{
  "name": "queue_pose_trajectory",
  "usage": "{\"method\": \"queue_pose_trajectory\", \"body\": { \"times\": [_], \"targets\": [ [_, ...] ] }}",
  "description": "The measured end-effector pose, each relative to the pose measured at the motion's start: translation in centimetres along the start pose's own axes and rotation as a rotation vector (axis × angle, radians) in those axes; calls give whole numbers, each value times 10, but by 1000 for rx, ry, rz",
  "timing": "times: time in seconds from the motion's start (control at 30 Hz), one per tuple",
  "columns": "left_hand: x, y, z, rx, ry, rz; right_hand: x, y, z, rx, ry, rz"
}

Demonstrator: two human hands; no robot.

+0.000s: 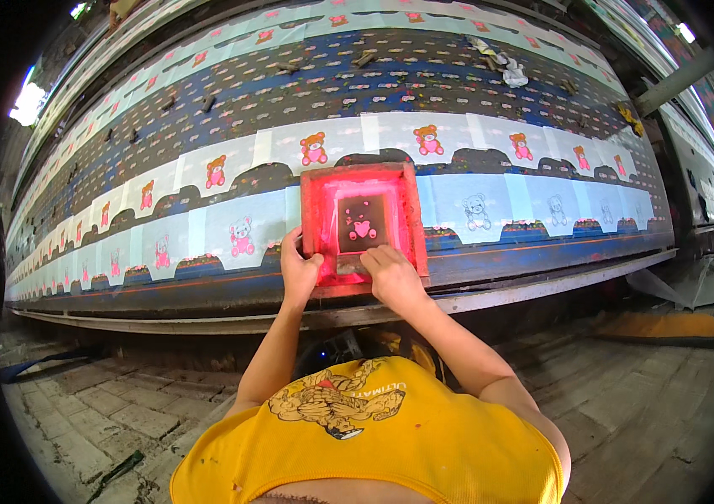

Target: The person repeatedly rubs a small dark square inside a pink rectangular frame with their right hand while holding the frame steady with the left. The action is performed over a conveyor belt carrying printed sheets with teddy bear motifs. The person continues the rubbing motion throughout the clip.

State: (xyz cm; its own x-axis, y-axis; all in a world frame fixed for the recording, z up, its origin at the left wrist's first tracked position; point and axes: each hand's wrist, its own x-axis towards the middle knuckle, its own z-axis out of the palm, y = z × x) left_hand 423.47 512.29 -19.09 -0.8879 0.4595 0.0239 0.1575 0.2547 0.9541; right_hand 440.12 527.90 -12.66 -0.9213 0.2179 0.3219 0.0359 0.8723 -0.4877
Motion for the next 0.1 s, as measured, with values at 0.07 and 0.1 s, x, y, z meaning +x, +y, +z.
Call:
{"method": "queue_pose_trajectory", "body": {
  "times": [0.07, 0.1],
  "targets": [
    [2, -1, 0, -30, -15, -31, -13, -5, 1, 4, 0, 6],
    [6, -14, 2, -40, -35, -40, -16, -3, 1, 5, 6, 9]
  ]
}}
